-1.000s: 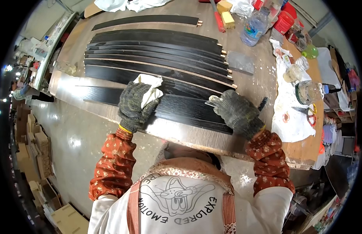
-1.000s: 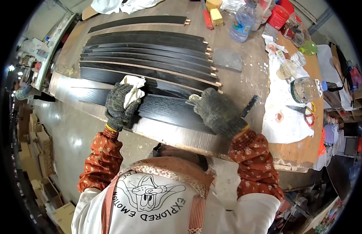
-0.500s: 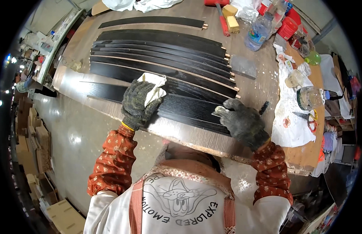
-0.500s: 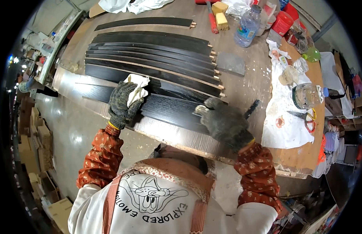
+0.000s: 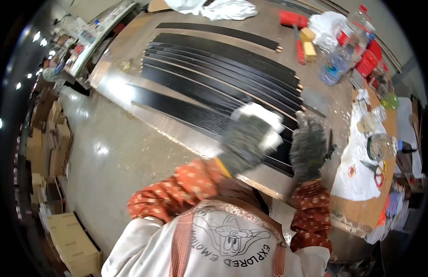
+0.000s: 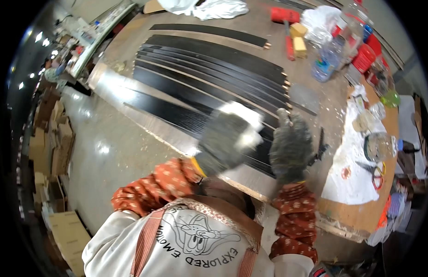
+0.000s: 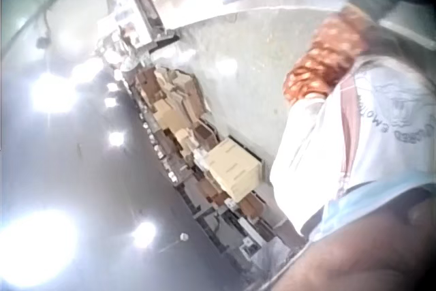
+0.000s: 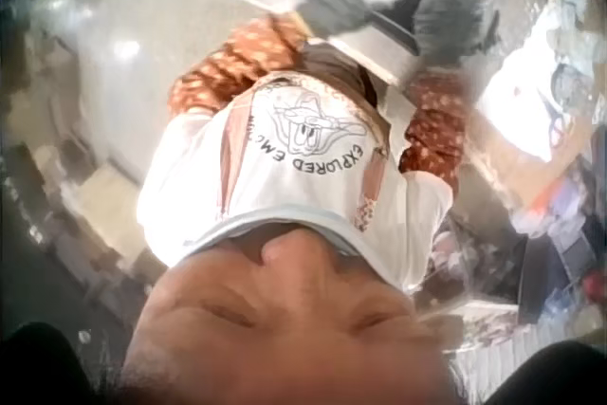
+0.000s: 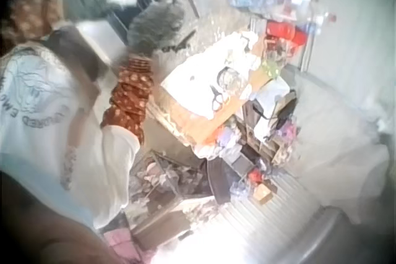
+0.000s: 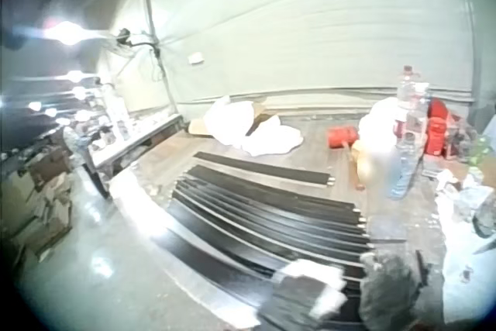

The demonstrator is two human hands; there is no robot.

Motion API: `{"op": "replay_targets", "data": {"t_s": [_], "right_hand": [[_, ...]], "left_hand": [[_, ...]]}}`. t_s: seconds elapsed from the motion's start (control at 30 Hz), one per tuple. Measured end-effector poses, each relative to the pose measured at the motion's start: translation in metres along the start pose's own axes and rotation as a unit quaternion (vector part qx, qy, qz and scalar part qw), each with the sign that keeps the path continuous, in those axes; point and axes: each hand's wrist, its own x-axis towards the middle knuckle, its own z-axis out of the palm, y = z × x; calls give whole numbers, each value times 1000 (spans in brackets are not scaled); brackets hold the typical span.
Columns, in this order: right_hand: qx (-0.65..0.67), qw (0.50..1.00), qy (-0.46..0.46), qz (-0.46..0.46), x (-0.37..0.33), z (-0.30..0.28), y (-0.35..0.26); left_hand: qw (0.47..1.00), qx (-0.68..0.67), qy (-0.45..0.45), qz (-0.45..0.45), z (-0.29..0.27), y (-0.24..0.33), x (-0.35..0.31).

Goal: The person wipes down several black wooden slats using a cloth and a liquid from a bottle, turning them over and handling them individually.

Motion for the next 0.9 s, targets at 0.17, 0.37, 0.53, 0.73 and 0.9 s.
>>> {"op": "replay_targets", "data": {"t_s": [0.17,0.37,0.53,0.73,0.9], "right_hand": [[-18,998,-38,-41,-9,26,-19],[-10,998,-15,-56,-2,19,-28],[-16,996,4,-83,-5,18,-24],[-8,985,15,-173,3,11,-33],[39,967,-161,-193,8,4,-59]], "left_hand": [[956,-2,-254,-146,-75,-48,25],[964,91,28,-248,-55,-190,-54],[999,-38,11,-6,2,-49,-37],[984,-45,170,-15,-48,-206,-86],[999,13,-32,3,-84,-274,-98]]}}
